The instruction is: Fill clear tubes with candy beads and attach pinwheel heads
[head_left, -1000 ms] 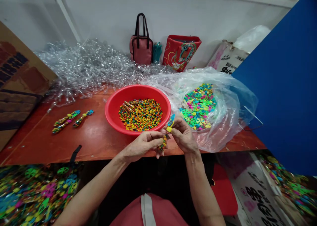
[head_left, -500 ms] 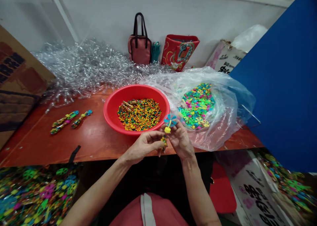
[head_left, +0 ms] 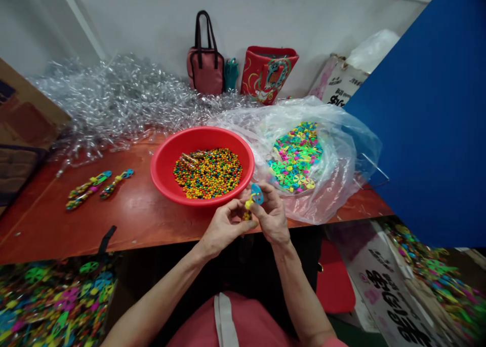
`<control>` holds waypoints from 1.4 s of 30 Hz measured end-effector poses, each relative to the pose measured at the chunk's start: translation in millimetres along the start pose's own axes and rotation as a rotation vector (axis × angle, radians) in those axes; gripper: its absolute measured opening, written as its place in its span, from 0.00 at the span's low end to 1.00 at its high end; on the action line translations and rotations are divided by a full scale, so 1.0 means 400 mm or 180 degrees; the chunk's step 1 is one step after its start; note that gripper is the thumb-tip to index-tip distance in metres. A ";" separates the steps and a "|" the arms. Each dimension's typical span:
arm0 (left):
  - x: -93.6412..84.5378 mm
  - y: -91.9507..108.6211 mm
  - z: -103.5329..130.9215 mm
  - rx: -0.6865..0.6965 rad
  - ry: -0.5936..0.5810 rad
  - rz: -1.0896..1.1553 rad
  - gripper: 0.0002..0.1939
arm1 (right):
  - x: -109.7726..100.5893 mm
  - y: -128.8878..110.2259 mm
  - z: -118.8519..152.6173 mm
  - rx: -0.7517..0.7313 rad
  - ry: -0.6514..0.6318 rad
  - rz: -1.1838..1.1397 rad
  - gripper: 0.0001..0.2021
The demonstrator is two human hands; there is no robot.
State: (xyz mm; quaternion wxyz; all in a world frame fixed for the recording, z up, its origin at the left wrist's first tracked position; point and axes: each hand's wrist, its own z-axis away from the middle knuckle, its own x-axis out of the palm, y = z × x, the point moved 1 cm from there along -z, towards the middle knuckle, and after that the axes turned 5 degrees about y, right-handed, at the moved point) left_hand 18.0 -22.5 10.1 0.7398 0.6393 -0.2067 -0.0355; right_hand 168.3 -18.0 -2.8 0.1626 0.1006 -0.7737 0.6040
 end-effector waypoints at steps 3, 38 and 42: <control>-0.018 -0.010 0.014 -0.0304 -0.0725 -0.0197 0.20 | -0.011 0.016 0.021 0.0231 -0.0268 -0.0195 0.23; -0.405 0.287 -0.018 0.1688 0.1491 -0.3976 0.13 | -0.492 0.078 -0.172 -0.1668 -0.0038 0.6003 0.16; -0.358 0.269 -0.258 0.1203 0.0806 -0.5093 0.15 | -0.501 0.081 -0.171 -0.1879 0.0182 0.5988 0.16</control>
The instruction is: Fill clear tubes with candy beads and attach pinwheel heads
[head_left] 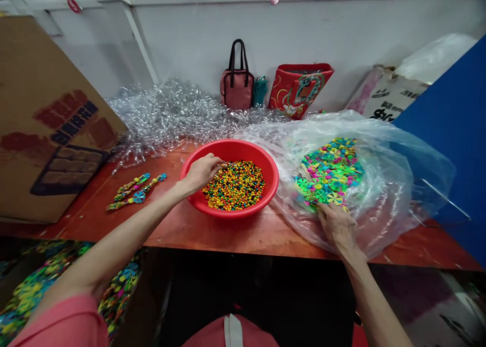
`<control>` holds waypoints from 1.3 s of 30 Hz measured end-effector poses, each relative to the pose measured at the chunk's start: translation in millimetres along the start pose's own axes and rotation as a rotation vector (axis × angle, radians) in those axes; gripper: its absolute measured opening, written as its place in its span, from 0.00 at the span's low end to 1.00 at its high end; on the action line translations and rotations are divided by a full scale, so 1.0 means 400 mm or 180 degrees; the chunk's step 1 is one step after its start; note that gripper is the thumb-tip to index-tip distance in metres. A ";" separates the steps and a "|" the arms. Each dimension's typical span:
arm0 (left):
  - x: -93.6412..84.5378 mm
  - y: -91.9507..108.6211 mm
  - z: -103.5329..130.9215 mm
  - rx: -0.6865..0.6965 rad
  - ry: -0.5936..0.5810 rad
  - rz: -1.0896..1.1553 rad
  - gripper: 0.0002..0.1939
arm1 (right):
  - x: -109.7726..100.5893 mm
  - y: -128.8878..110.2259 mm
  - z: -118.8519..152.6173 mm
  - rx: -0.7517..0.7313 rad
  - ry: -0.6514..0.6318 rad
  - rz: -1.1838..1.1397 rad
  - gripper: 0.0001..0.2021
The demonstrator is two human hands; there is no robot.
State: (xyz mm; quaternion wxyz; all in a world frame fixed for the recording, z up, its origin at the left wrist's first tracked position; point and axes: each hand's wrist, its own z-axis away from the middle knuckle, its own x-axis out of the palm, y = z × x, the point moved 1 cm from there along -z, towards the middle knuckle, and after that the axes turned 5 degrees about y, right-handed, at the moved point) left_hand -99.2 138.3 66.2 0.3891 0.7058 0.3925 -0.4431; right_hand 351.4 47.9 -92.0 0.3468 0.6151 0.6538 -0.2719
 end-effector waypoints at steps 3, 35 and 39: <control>0.072 0.013 -0.117 0.0096 -0.0438 -0.0422 0.15 | 0.007 0.004 0.004 0.0084 0.0005 -0.0012 0.16; 0.219 0.001 -0.247 0.0209 -0.0694 0.1497 0.09 | 0.023 -0.001 -0.003 0.0385 0.0149 -0.0346 0.17; 0.211 0.008 -0.240 0.0028 -0.0738 0.1877 0.11 | 0.015 0.007 -0.007 0.0723 0.0154 -0.0908 0.18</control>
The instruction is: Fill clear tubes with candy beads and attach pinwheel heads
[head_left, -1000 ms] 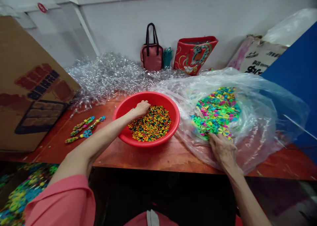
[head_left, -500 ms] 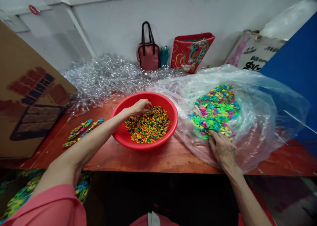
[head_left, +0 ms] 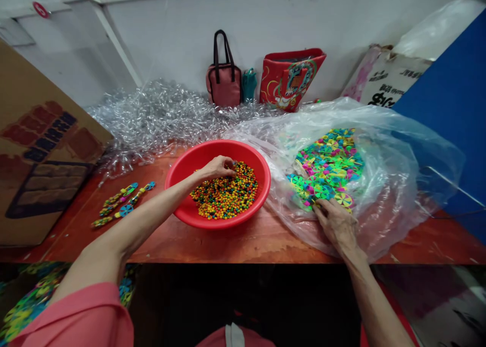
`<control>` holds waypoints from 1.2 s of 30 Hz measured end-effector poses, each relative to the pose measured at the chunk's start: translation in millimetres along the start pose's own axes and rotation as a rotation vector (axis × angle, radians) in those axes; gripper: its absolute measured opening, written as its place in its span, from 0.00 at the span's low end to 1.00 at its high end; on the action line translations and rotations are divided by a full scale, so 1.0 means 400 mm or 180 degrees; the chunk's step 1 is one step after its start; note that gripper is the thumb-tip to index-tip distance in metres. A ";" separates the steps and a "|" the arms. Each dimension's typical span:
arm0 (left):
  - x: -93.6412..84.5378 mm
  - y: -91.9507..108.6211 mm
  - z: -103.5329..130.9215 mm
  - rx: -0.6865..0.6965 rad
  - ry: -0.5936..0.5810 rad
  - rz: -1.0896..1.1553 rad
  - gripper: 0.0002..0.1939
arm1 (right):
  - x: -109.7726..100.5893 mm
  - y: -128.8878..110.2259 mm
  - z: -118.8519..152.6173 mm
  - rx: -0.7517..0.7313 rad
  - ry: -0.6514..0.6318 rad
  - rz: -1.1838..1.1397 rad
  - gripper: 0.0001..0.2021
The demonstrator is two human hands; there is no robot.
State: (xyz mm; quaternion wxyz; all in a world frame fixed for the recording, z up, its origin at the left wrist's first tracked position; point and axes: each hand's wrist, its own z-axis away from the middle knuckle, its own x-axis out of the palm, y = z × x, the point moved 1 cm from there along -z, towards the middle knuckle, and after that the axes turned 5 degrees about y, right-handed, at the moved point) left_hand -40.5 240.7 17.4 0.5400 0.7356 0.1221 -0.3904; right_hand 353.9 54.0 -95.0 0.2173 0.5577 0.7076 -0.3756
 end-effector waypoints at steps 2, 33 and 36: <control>-0.003 0.019 0.012 -0.0040 0.0002 0.0209 0.11 | -0.011 0.003 -0.005 0.0254 0.0096 -0.0584 0.17; 0.200 0.293 0.493 -0.0562 -0.1080 0.3732 0.26 | -0.140 -0.478 -0.074 0.0970 -0.1459 -0.4953 0.20; 0.196 0.285 0.495 -0.0560 -0.1074 0.3550 0.25 | -0.145 -0.468 -0.072 0.0772 -0.1501 -0.4738 0.19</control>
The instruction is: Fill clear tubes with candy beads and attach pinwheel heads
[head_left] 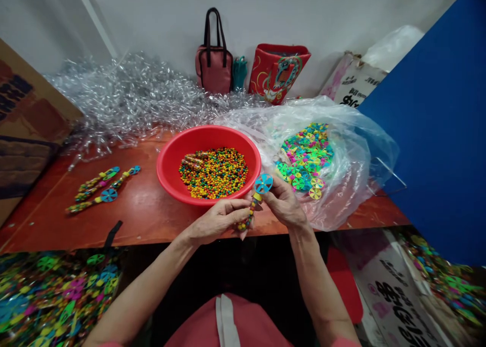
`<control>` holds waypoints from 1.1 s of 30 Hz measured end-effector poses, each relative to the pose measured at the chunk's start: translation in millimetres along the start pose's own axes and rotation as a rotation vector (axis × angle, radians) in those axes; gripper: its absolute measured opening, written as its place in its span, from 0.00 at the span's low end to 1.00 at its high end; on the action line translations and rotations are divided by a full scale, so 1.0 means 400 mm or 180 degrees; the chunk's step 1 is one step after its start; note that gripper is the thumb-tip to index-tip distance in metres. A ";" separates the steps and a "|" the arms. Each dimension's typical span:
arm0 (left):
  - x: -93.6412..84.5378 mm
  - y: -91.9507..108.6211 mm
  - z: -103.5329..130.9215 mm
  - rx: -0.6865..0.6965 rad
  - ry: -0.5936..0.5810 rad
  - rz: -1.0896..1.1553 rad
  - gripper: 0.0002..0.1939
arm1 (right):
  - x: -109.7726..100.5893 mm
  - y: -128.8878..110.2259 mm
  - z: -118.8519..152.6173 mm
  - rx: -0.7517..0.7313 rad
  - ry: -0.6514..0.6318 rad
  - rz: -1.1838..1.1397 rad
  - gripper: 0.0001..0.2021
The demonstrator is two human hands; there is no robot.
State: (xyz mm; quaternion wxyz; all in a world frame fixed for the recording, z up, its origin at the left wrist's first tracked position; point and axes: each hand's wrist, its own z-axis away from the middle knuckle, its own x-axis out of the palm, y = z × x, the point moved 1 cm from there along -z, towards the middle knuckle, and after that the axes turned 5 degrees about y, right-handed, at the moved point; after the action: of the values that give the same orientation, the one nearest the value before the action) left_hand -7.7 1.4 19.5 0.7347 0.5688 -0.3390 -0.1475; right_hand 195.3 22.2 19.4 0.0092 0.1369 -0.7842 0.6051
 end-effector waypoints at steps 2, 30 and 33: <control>-0.001 0.001 0.000 0.0115 0.0163 -0.0323 0.23 | 0.002 -0.003 0.001 -0.0058 -0.0085 0.0141 0.19; 0.047 -0.144 0.004 -0.0226 0.0577 -0.0475 0.24 | -0.014 0.103 0.155 -0.0024 0.0332 0.0543 0.13; 0.050 -0.160 -0.003 -0.0063 0.1163 -0.0560 0.24 | -0.003 0.117 0.156 0.0028 0.0421 0.0352 0.14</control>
State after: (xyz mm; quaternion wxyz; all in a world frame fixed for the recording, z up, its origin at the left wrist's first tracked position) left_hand 18.6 -29.5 -33.9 0.7738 0.6063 -0.1476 -0.1088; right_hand 195.4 -26.1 -41.8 0.0269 0.0531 -0.7856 0.6158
